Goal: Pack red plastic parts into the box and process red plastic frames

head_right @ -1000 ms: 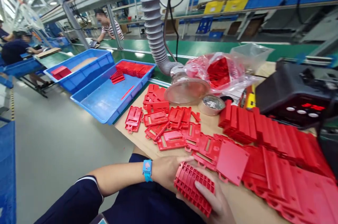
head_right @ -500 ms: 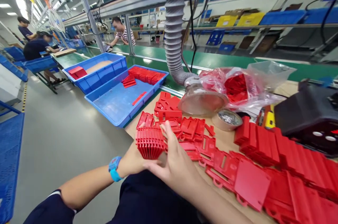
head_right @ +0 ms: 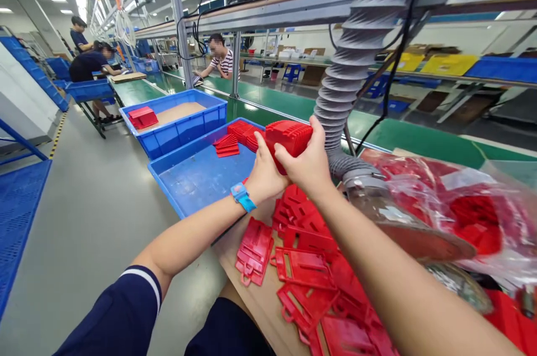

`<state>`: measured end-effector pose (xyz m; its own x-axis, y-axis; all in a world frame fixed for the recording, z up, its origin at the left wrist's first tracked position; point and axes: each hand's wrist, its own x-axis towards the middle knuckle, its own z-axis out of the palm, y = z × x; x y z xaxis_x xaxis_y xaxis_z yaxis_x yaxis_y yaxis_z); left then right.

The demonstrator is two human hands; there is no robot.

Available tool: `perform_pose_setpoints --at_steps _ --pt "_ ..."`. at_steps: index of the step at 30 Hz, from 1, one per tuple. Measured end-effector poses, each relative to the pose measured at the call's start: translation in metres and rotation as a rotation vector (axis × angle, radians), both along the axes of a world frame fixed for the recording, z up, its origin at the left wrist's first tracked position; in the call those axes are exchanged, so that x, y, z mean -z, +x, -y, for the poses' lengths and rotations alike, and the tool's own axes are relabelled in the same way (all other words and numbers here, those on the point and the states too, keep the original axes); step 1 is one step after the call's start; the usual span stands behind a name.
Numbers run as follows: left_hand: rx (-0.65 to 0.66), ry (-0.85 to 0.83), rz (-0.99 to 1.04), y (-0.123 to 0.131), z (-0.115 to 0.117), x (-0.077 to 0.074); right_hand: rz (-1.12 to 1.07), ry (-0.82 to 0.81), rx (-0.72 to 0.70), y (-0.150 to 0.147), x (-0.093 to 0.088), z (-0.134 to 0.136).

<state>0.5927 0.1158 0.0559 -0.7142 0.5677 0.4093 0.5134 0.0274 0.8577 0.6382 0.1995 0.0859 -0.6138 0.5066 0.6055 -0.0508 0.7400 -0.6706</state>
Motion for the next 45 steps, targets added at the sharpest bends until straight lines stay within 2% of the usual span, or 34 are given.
perform_pose_setpoints --at_steps 3,4,5,6,7,8,11,14,18,19,21,24,27,30,34,41,45 --pt "0.259 -0.086 -0.113 -0.054 0.000 0.007 -0.041 -0.295 -0.080 -0.034 0.003 -0.029" --pt "0.338 -0.170 -0.190 -0.076 0.004 0.011 -0.063 -0.388 -0.105 -0.044 0.008 -0.036" --pt "0.363 -0.278 -0.267 -0.099 0.011 0.015 -0.082 -0.469 -0.125 -0.053 0.013 -0.042" --pt "0.311 -0.460 -0.370 -0.124 0.017 0.020 -0.094 -0.537 -0.138 -0.062 0.018 -0.047" --pt "0.174 -0.690 -0.467 -0.148 0.024 0.026 -0.098 -0.585 -0.144 -0.070 0.023 -0.053" --pt "0.080 -0.784 -0.474 -0.171 0.029 0.033 -0.094 -0.605 -0.143 -0.078 0.027 -0.058" --pt "-0.052 -0.963 -0.495 -0.226 0.031 0.058 -0.028 -0.495 -0.137 -0.096 0.032 -0.071" --pt "-0.081 -1.064 -0.552 -0.256 0.013 0.080 0.175 -0.131 -0.117 -0.110 0.029 -0.077" --pt "-0.122 -1.132 -0.592 -0.272 -0.018 0.093 0.575 0.513 -0.191 -0.131 0.037 -0.073" --pt "-0.142 -1.144 -0.595 -0.273 -0.023 0.094 0.658 0.629 -0.234 -0.138 0.042 -0.070" --pt "-0.194 -1.157 -0.605 -0.274 -0.027 0.096 0.771 0.760 -0.317 -0.151 0.058 -0.063" --pt "-0.276 -1.162 -0.626 -0.276 -0.024 0.099 0.848 0.788 -0.422 -0.169 0.082 -0.055" --pt "-0.339 -1.177 -0.611 -0.284 -0.018 0.096 0.923 0.784 -0.494 -0.185 0.094 -0.050" --pt "-0.361 -1.213 -0.545 -0.300 -0.018 0.087 1.006 0.745 -0.539 -0.197 0.096 -0.048" --pt "-0.356 -1.265 -0.441 -0.315 -0.027 0.077 1.072 0.660 -0.518 -0.208 0.098 -0.047" --pt "-0.433 -1.250 -0.407 -0.302 -0.041 0.088 1.091 0.575 -0.500 -0.215 0.106 -0.048" --pt "-0.386 -1.233 -0.378 -0.308 -0.034 0.082 1.084 0.568 -0.519 -0.213 0.104 -0.049"
